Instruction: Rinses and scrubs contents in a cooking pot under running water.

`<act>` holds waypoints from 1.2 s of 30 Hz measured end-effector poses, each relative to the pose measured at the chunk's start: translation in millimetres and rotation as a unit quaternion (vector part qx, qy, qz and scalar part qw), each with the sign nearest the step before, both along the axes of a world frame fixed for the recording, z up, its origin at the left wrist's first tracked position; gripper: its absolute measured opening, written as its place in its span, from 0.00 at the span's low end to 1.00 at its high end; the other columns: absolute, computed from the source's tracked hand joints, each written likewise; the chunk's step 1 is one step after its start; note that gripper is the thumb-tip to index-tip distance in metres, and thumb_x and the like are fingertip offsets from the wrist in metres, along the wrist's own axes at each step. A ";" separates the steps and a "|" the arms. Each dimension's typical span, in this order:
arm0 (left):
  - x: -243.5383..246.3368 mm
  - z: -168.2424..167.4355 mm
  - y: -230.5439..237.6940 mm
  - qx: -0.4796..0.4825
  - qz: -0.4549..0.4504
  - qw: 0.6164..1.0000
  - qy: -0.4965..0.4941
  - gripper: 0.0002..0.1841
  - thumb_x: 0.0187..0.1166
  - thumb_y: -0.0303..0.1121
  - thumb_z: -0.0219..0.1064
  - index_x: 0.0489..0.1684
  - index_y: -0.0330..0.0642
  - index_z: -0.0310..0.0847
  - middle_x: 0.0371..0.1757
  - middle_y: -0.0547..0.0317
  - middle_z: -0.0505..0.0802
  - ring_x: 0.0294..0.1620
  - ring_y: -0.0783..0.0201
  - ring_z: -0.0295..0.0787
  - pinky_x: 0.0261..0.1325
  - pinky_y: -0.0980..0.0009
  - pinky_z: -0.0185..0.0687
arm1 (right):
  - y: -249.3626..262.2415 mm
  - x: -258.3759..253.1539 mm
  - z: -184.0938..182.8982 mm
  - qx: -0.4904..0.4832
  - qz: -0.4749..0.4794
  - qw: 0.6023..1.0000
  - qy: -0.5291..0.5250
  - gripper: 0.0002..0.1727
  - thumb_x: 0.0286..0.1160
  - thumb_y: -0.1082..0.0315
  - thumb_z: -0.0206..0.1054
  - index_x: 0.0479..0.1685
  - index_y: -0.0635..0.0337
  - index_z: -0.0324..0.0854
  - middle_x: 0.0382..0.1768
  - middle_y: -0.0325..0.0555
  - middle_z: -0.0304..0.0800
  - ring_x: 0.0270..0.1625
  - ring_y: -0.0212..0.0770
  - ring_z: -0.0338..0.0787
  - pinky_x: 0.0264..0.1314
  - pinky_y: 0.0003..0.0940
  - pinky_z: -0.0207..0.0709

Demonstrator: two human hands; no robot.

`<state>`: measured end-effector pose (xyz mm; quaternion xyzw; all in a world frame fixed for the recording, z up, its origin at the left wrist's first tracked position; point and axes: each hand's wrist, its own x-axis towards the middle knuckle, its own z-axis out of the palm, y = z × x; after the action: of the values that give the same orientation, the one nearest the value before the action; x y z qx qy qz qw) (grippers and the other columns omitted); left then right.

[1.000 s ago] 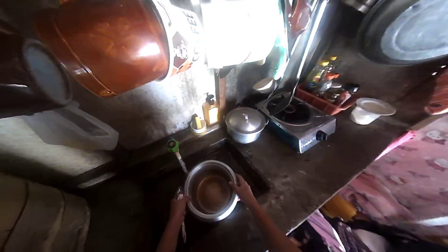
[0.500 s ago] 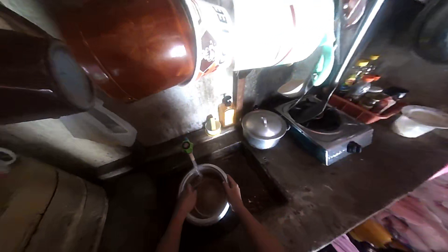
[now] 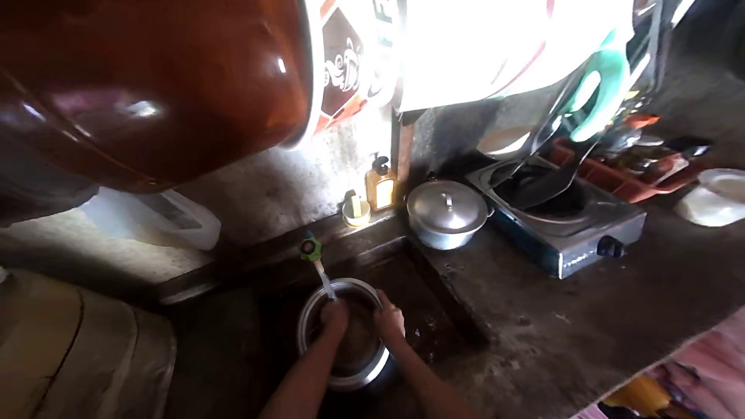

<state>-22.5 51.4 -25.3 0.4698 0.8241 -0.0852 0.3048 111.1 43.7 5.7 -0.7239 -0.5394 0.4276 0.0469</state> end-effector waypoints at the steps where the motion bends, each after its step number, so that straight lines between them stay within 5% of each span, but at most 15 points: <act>1: -0.8 -1.9 -0.1 0.000 0.005 1.000 0.000 0.20 0.91 0.41 0.55 0.71 0.39 0.81 0.70 0.38 0.87 0.72 0.40 0.84 0.69 0.44 0.81 | 0.0 -0.5 -0.4 -0.001 -0.002 1.000 0.001 0.37 0.84 0.66 0.60 0.93 0.28 0.58 0.71 0.59 0.86 0.71 0.62 0.87 0.68 0.61 0.81; 13: -9.2 -7.2 -14.7 0.016 -0.054 0.997 -0.058 0.24 0.92 0.39 0.52 0.82 0.36 0.71 0.80 0.36 0.79 0.78 0.38 0.78 0.77 0.42 0.74 | -4.6 -2.6 1.6 -0.003 0.004 1.000 -0.006 0.41 0.82 0.69 0.62 0.94 0.29 0.55 0.71 0.59 0.86 0.71 0.62 0.87 0.68 0.61 0.81; 21: 3.3 1.6 -24.4 0.019 -0.068 0.995 -0.069 0.23 0.91 0.41 0.53 0.80 0.43 0.75 0.78 0.41 0.82 0.77 0.41 0.79 0.75 0.39 0.76 | -6.8 -2.3 3.3 -0.001 -0.001 1.000 -0.005 0.41 0.81 0.70 0.62 0.93 0.30 0.57 0.71 0.59 0.86 0.70 0.62 0.87 0.68 0.62 0.81; 28: 21.0 13.7 -27.0 0.039 -0.063 0.997 -0.016 0.23 0.89 0.42 0.55 0.76 0.40 0.78 0.76 0.41 0.83 0.77 0.42 0.80 0.75 0.40 0.76 | -6.2 -2.4 0.5 -0.002 -0.011 1.000 0.000 0.41 0.79 0.70 0.63 0.93 0.28 0.57 0.69 0.59 0.87 0.68 0.62 0.88 0.66 0.62 0.82; 31: 18.4 19.4 -26.4 0.019 -0.108 0.993 -0.047 0.22 0.91 0.38 0.54 0.78 0.38 0.76 0.80 0.41 0.80 0.81 0.41 0.75 0.80 0.41 0.71 | -5.8 -3.1 2.0 -0.007 -0.011 1.000 -0.006 0.41 0.79 0.71 0.63 0.93 0.29 0.57 0.69 0.58 0.87 0.69 0.62 0.88 0.66 0.62 0.82; 36: 22.8 7.3 -28.8 0.052 -0.062 0.994 -0.080 0.23 0.91 0.40 0.54 0.78 0.37 0.75 0.77 0.39 0.83 0.78 0.41 0.79 0.78 0.42 0.74 | -7.8 -2.3 1.4 0.000 -0.021 1.000 0.002 0.42 0.79 0.71 0.64 0.93 0.30 0.57 0.68 0.61 0.87 0.68 0.63 0.88 0.66 0.62 0.82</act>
<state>0.3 22.6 -18.0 0.5405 0.7697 -0.0231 0.3389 108.9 35.9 7.1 -0.7341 -0.5240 0.4281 0.0571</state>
